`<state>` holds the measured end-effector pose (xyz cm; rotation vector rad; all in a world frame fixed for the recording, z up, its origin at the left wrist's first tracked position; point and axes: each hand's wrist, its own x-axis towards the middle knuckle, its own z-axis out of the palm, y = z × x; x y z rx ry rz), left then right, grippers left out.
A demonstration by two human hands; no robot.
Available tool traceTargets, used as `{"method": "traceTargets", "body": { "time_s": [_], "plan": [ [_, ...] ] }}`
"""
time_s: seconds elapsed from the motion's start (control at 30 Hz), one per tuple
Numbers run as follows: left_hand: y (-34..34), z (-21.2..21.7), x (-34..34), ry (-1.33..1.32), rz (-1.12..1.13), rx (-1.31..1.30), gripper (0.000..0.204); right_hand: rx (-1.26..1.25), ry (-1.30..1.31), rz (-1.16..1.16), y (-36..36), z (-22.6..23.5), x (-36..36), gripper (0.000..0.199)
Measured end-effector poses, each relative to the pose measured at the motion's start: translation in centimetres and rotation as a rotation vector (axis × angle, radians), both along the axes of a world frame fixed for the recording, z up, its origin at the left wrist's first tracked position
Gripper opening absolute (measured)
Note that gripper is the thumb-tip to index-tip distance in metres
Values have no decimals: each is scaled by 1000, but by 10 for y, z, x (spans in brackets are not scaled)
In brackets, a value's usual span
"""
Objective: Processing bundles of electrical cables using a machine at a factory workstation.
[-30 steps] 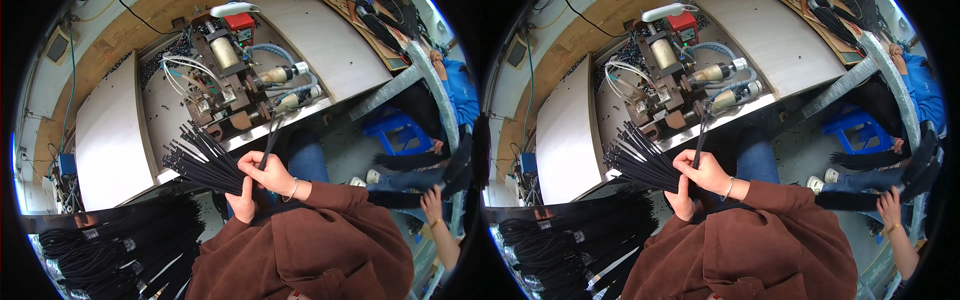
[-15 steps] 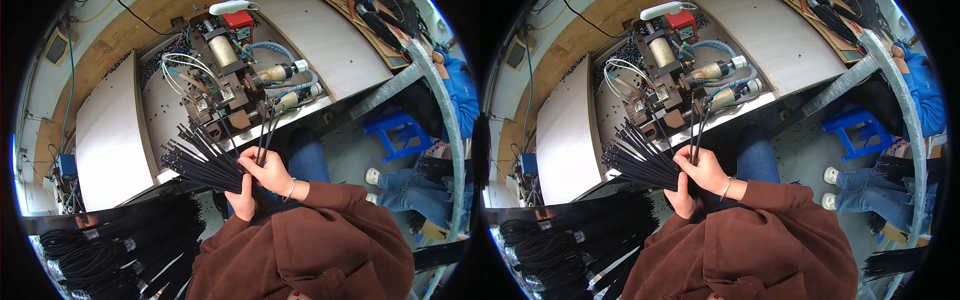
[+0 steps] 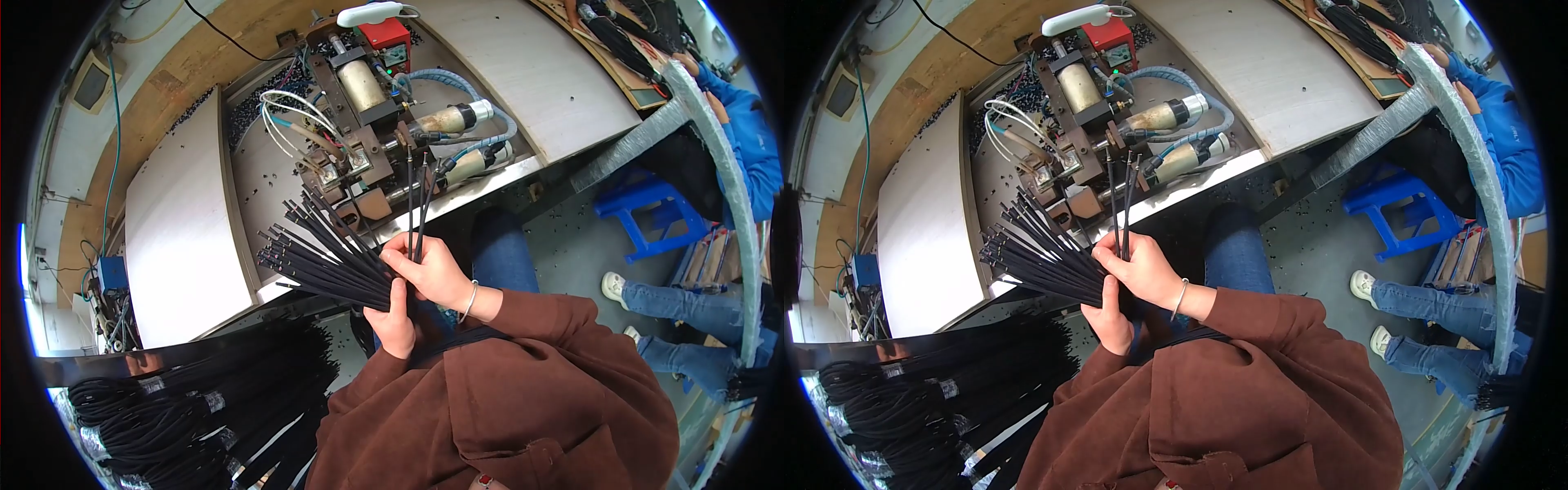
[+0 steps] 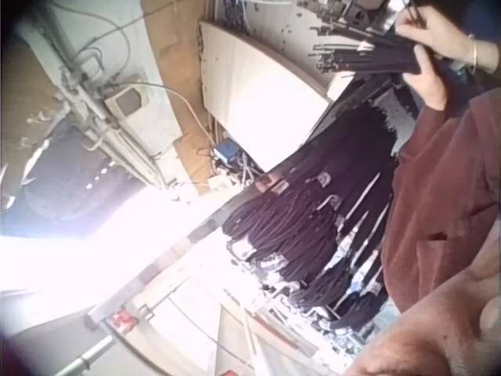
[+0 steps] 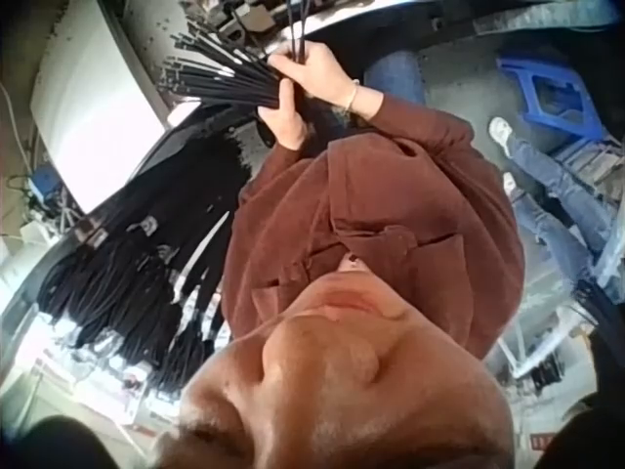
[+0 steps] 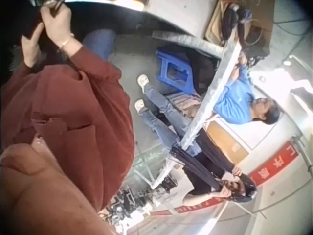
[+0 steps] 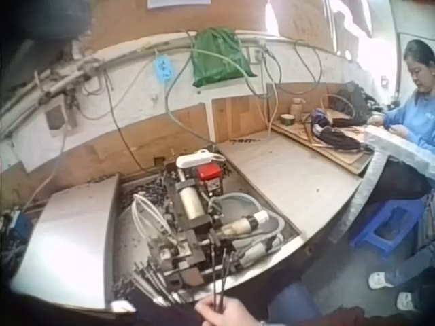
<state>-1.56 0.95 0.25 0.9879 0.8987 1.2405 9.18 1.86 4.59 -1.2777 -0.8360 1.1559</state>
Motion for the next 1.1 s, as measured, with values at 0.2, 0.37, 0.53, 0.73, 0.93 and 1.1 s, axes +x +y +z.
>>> {"method": "traceTargets", "body": {
  "time_s": [0.2,0.37,0.53,0.73,0.93,1.1],
  "plan": [
    [-2,5,4,-24,-11,-44,20,-143,161,125,-2,8,9,15],
    [-9,5,1,8,-67,-51,22,-27,126,118,-4,6,4,17],
    [-16,6,3,-46,-50,-7,21,27,58,65,-16,0,2,17],
    [-12,0,-1,-11,-68,3,19,-22,208,-6,-12,5,2,15],
    [-9,3,0,38,-45,-7,16,-24,134,8,-3,4,1,17],
    [-7,-1,1,50,-26,7,16,-64,146,6,-2,9,1,18]
  ]
}}
